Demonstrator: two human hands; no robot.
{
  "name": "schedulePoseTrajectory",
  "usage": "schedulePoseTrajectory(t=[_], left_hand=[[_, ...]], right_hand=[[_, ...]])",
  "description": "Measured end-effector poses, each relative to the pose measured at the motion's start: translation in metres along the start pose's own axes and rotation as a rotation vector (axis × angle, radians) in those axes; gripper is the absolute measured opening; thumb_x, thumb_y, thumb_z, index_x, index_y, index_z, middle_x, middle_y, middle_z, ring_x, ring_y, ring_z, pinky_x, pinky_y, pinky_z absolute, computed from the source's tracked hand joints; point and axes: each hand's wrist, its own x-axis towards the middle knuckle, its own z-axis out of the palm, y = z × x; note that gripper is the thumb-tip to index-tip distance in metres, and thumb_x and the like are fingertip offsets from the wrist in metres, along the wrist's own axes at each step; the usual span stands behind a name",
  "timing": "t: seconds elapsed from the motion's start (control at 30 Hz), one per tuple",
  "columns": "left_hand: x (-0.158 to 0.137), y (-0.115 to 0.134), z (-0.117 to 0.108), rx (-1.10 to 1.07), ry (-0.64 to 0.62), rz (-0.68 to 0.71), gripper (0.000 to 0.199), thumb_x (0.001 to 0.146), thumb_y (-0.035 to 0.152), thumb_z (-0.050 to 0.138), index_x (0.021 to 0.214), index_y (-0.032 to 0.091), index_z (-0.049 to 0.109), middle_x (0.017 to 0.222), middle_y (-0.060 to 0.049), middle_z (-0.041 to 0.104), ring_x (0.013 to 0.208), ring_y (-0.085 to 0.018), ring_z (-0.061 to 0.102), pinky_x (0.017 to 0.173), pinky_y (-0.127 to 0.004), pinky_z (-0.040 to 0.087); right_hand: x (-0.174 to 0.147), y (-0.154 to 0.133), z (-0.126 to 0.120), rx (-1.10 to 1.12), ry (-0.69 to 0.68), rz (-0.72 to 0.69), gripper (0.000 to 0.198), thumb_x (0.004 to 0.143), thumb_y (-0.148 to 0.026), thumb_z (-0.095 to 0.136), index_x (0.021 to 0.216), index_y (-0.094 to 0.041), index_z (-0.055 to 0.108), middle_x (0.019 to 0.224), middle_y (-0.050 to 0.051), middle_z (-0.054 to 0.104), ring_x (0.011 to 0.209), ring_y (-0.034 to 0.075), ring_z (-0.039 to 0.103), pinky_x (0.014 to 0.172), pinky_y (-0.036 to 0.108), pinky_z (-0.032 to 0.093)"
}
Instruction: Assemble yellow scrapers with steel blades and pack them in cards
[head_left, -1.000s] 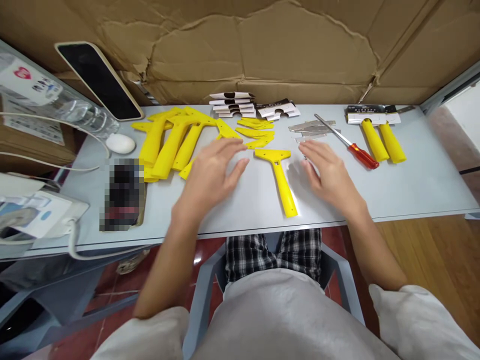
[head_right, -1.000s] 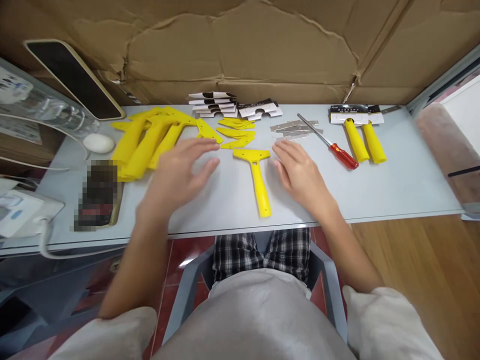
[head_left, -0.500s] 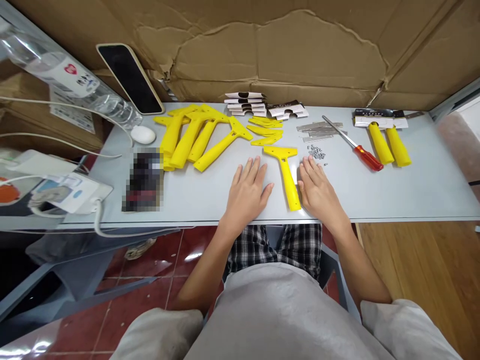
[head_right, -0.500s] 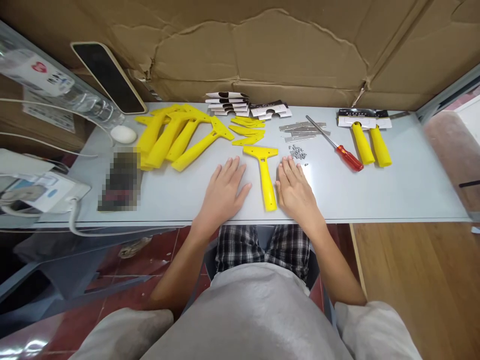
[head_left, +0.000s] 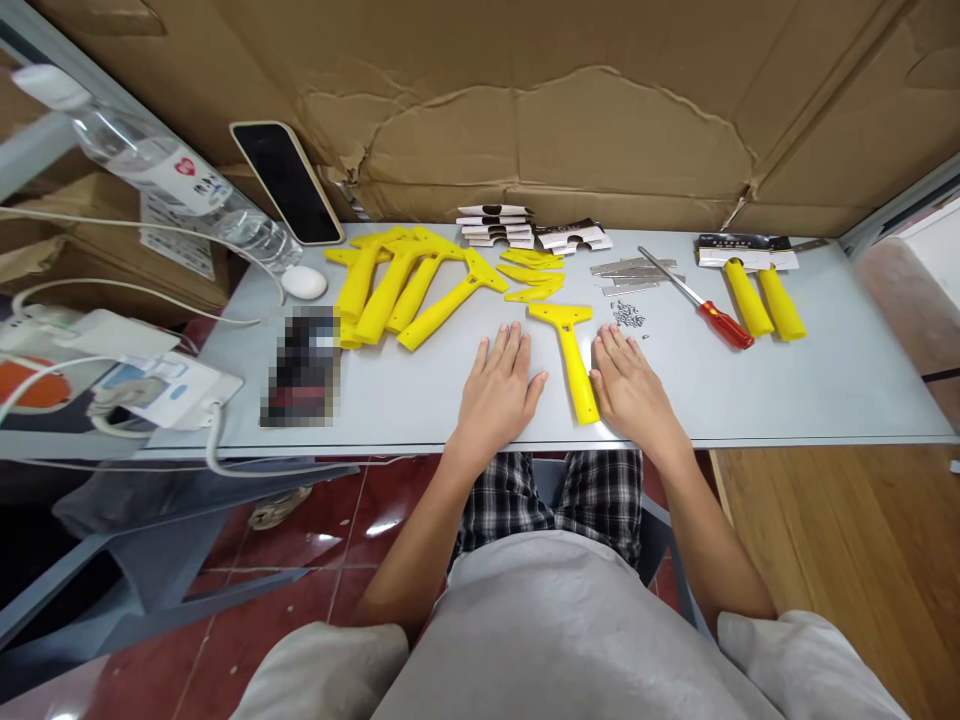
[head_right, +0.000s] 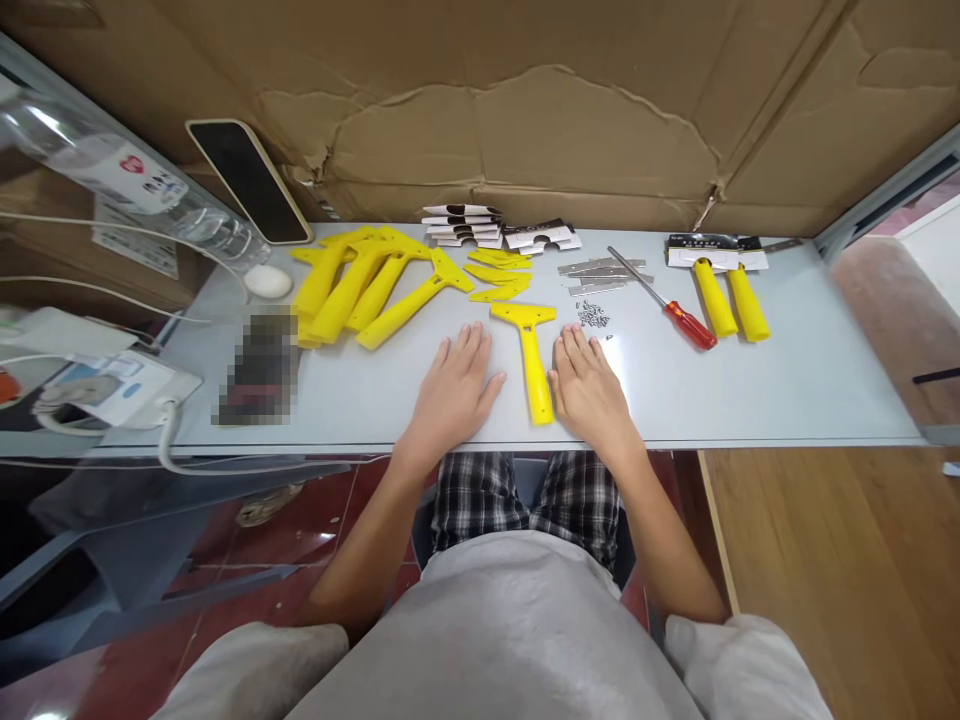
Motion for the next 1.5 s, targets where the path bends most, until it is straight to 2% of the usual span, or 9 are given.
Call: schedulePoseTrajectory(t=[0.23,0.67,0.9,1.13,1.37,1.5], left_hand=[[0.0011,0.0014,0.0003,0.03,-0.014,-0.007,0.072,0.122,0.04,0.038,0.178,-0.006,0.042,0.191,-0.029,0.029,0.181,-0.041,0.03,0.149,-0.064,0.024],[0.0028,0.0023,0.0001,0.033,-0.036,-0.015,0.074,0.121,0.039,0.037,0.178,-0.008,0.04,0.191,-0.03,0.028,0.182,-0.041,0.028,0.15,-0.064,0.022],[0.0018,0.0001,0.0051,0.012,0.014,-0.006,0.072,0.121,0.04,0.036,0.178,-0.003,0.042,0.19,-0.029,0.031,0.182,-0.04,0.03,0.149,-0.064,0.025],[0.0013,-0.0002,0.0055,-0.005,0.03,0.006,0.073,0.12,0.04,0.035,0.177,-0.006,0.043,0.189,-0.031,0.033,0.182,-0.042,0.03,0.148,-0.066,0.025],[0.0003,0.002,0.005,-0.001,0.018,-0.004,0.071,0.12,0.039,0.037,0.178,-0.002,0.043,0.19,-0.03,0.033,0.182,-0.04,0.03,0.149,-0.064,0.024],[0.0005,0.0033,-0.0035,0.023,0.006,-0.006,0.07,0.12,0.038,0.041,0.175,-0.004,0.047,0.189,-0.031,0.035,0.18,-0.041,0.034,0.149,-0.063,0.027]], right_hand=[[0.0017,-0.0028,-0.0034,-0.065,-0.068,0.01,0.077,0.12,-0.045,0.021,0.181,-0.004,0.045,0.189,0.012,0.024,0.186,0.028,0.024,0.159,0.059,0.025],[0.0017,0.0003,0.0027,-0.031,-0.021,0.003,0.08,0.12,-0.046,0.016,0.181,-0.003,0.045,0.189,0.015,0.025,0.186,0.029,0.024,0.158,0.06,0.025],[0.0027,-0.0018,-0.0011,-0.05,-0.067,0.016,0.079,0.12,-0.044,0.018,0.182,-0.002,0.042,0.19,0.013,0.023,0.186,0.029,0.022,0.158,0.059,0.023],[0.0018,0.0003,0.002,-0.03,-0.015,-0.004,0.079,0.12,-0.045,0.018,0.18,-0.003,0.047,0.188,0.016,0.027,0.185,0.029,0.026,0.157,0.06,0.027],[0.0021,-0.0023,-0.0001,-0.058,-0.053,0.02,0.078,0.12,-0.045,0.02,0.181,-0.003,0.044,0.19,0.013,0.024,0.186,0.029,0.024,0.158,0.058,0.024],[0.0025,-0.0028,-0.0052,-0.074,-0.06,0.009,0.074,0.12,-0.042,0.026,0.18,-0.003,0.047,0.189,0.014,0.027,0.184,0.032,0.028,0.156,0.061,0.03]])
